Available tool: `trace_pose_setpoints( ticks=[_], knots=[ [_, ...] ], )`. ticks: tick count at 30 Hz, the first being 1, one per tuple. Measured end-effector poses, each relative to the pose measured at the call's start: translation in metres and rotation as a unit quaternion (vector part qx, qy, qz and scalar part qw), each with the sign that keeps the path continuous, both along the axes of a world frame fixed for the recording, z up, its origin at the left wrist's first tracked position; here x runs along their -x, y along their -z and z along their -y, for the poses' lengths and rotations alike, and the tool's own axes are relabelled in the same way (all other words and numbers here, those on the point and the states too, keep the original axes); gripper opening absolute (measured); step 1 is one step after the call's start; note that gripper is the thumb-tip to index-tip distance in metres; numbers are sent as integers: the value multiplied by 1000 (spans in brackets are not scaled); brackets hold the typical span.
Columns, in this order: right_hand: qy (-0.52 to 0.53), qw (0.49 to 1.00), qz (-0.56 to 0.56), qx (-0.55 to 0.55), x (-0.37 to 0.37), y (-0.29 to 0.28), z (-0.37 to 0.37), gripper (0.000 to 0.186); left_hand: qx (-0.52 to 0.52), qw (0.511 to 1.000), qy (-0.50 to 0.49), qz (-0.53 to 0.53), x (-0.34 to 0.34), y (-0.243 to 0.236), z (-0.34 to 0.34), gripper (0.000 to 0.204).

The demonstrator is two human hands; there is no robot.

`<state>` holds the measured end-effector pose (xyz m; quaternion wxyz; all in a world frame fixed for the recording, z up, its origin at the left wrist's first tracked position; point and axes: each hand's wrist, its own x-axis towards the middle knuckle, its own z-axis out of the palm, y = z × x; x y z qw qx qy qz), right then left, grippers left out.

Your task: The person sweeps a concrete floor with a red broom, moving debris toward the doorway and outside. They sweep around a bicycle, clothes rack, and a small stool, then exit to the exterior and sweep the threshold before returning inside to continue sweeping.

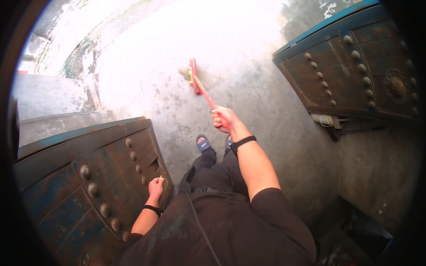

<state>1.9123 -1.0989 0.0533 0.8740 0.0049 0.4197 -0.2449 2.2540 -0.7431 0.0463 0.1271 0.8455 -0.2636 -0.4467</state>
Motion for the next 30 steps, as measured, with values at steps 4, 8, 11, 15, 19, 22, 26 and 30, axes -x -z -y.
trace_pose_setpoints(
  ticks=[4,8,11,15,19,22,26,30],
  knots=[
    [38,999,32,-11,36,-24,-17,39,8,1000,-12,-13,-2,12,10,27],
    [35,999,-41,-1,50,-59,-34,41,30,999,-14,-18,2,18,32,28],
    [31,992,-121,-14,59,-79,-34,37,37,999,-19,-17,4,16,55,28],
    [77,979,-177,-60,74,-78,-17,8,46,998,-47,-5,5,9,89,27],
    [93,952,-267,-117,82,-51,16,9,52,997,-53,10,5,-4,120,27],
    [88,944,-292,-124,69,-23,49,13,44,996,-71,16,2,-11,139,27],
    [83,966,-215,-118,4,-5,100,13,41,996,-80,28,-21,-13,162,27],
    [13,972,-224,-71,-116,1,144,11,49,993,-102,20,-56,-3,184,27]
  ],
)
